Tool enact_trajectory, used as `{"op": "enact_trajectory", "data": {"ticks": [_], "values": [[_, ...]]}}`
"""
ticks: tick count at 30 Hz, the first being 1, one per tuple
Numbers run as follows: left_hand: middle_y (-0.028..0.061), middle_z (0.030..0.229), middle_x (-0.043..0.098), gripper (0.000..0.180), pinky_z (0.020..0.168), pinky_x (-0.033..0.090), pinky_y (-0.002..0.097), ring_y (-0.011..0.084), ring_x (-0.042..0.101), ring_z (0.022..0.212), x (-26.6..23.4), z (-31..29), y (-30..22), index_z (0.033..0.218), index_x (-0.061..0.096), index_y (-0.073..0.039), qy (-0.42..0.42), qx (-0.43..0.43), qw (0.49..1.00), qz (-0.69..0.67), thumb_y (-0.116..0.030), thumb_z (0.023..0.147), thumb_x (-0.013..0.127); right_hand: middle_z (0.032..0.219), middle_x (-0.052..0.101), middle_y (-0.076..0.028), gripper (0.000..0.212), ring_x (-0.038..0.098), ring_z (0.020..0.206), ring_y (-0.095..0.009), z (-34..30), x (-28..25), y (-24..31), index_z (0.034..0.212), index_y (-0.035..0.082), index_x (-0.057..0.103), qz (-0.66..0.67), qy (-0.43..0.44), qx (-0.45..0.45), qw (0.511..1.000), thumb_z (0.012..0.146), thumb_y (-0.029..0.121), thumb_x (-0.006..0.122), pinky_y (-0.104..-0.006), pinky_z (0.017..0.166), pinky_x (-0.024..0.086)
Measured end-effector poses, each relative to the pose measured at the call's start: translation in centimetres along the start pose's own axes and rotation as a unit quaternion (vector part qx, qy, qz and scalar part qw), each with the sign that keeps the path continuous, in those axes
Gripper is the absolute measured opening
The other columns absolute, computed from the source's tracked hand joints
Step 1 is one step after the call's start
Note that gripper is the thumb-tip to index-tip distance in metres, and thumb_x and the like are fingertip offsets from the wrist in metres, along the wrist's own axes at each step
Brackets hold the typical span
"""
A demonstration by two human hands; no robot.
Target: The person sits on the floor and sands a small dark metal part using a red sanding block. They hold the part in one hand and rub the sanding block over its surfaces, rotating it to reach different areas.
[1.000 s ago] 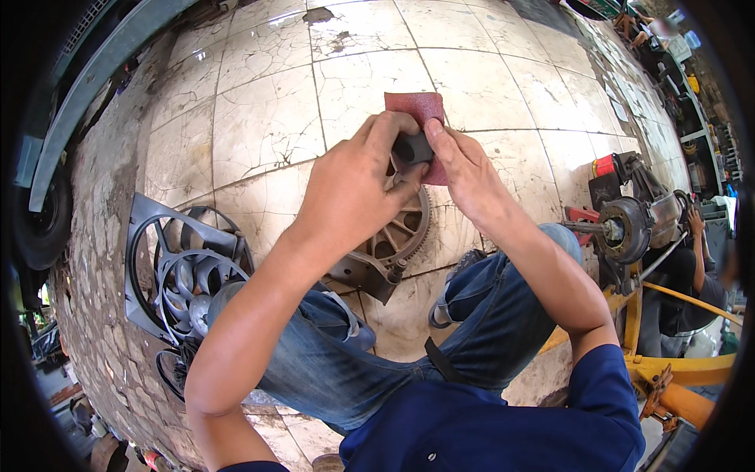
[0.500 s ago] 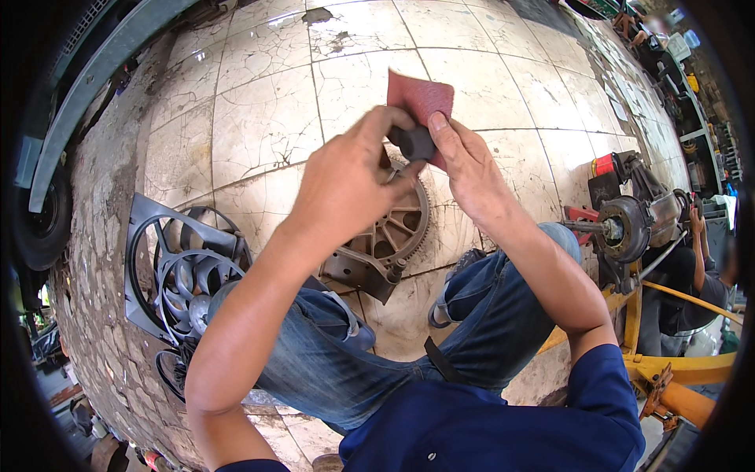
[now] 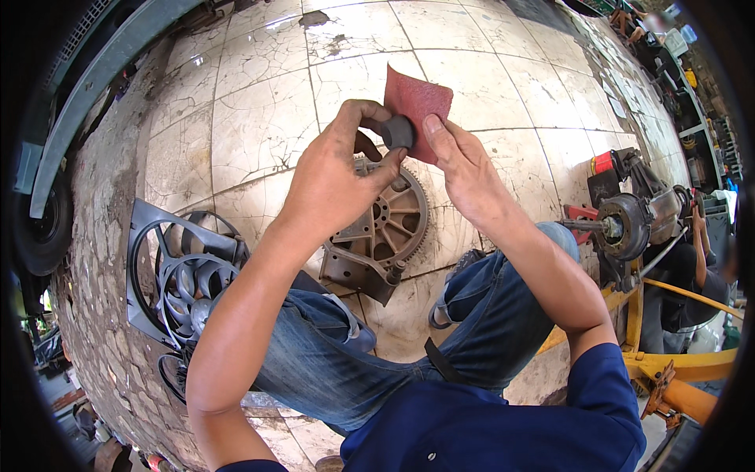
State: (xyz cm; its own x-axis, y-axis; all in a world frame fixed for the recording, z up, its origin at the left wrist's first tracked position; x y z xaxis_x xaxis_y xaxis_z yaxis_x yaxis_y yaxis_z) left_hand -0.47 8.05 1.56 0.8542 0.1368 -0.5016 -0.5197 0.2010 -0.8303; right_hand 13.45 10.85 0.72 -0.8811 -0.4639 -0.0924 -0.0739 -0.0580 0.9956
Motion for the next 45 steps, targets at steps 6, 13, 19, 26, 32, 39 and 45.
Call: {"op": "enact_trajectory", "data": {"ticks": [6, 13, 19, 26, 32, 39, 45], "values": [[0.0108, 0.105, 0.069, 0.04, 0.084, 0.057, 0.0341, 0.0193, 0.071, 0.09, -0.1, 0.1, -0.5, 0.123, 0.055, -0.002, -0.012, 0.029, 0.999, -0.02, -0.005, 0.088, 0.074, 0.109, 0.068, -0.011, 0.053, 0.057, 0.1, -0.013, 0.1, -0.8, 0.1, 0.131, -0.005, 0.058, -0.083, -0.007, 0.024, 0.996, 0.11, 0.041, 0.04, -0.0293, 0.091, 0.047], [0.0112, 0.105, 0.069, 0.042, 0.086, 0.057, 0.0344, 0.0178, 0.07, 0.088, -0.1, 0.1, -0.4, 0.127, 0.056, -0.002, -0.007, 0.051, 0.998, -0.04, -0.004, 0.088, 0.074, 0.086, 0.063, -0.002, 0.046, 0.049, 0.071, -0.007, 0.2, -0.5, -0.2, 0.128, -0.005, 0.06, -0.076, -0.015, -0.059, 0.995, 0.109, 0.035, 0.047, -0.0258, 0.063, 0.043], [0.0099, 0.105, 0.069, 0.041, 0.086, 0.057, 0.0338, 0.0166, 0.069, 0.087, -0.2, 0.0, -1.2, 0.125, 0.058, -0.002, 0.013, 0.062, 0.998, -0.019, -0.001, 0.087, 0.074, 0.076, 0.057, 0.002, 0.045, 0.045, 0.066, -0.004, 0.3, -1.1, 0.0, 0.119, -0.006, 0.065, -0.028, -0.061, -0.068, 0.995, 0.107, 0.036, 0.053, -0.0235, 0.056, 0.039], [0.0084, 0.107, 0.067, 0.042, 0.086, 0.057, 0.0322, 0.0145, 0.068, 0.088, -1.4, 0.3, -0.6, 0.126, 0.057, -0.003, -0.03, 0.058, 0.997, -0.041, 0.001, 0.087, 0.072, 0.081, 0.062, -0.001, 0.048, 0.051, 0.073, -0.005, 0.3, -2.0, -0.1, 0.115, -0.005, 0.067, -0.016, -0.081, -0.037, 0.996, 0.107, 0.04, 0.052, -0.0256, 0.064, 0.045], [0.007, 0.113, 0.064, 0.044, 0.09, 0.055, 0.0326, 0.0141, 0.067, 0.093, -1.8, 0.4, -1.0, 0.129, 0.055, -0.004, -0.034, 0.072, 0.996, -0.037, 0.0, 0.088, 0.071, 0.098, 0.066, -0.005, 0.052, 0.057, 0.086, -0.008, -0.1, -1.6, 0.6, 0.121, -0.006, 0.063, 0.055, -0.086, -0.008, 0.995, 0.106, 0.043, 0.052, -0.026, 0.076, 0.05], [0.0078, 0.117, 0.064, 0.045, 0.097, 0.052, 0.037, 0.0174, 0.066, 0.103, -2.1, 0.1, -1.3, 0.126, 0.052, -0.006, -0.056, 0.116, 0.99, -0.06, 0.0, 0.087, 0.074, 0.095, 0.065, -0.004, 0.052, 0.055, 0.087, -0.007, 0.0, -1.9, 0.5, 0.12, -0.006, 0.064, 0.029, -0.088, -0.001, 0.996, 0.106, 0.043, 0.052, -0.026, 0.077, 0.048], [0.0075, 0.118, 0.064, 0.052, 0.097, 0.052, 0.0358, 0.017, 0.067, 0.102, -1.8, 0.2, -1.3, 0.131, 0.052, -0.006, -0.034, 0.099, 0.994, -0.039, 0.0, 0.085, 0.075, 0.088, 0.063, -0.001, 0.043, 0.053, 0.08, -0.006, 0.2, -1.4, 0.2, 0.125, -0.004, 0.063, -0.007, -0.071, -0.06, 0.996, 0.108, 0.034, 0.051, -0.0252, 0.071, 0.045]]}}
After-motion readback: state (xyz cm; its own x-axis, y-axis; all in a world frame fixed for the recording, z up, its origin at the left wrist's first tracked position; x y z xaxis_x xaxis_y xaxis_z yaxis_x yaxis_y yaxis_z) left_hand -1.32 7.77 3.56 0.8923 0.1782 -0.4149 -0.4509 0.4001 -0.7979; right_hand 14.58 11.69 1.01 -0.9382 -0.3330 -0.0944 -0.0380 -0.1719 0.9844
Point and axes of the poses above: each hand's wrist, its own z-axis towards the middle knuckle, its own x-axis out of the palm, y = z × x, the point moved 8 cm from there along z, towards the middle knuckle
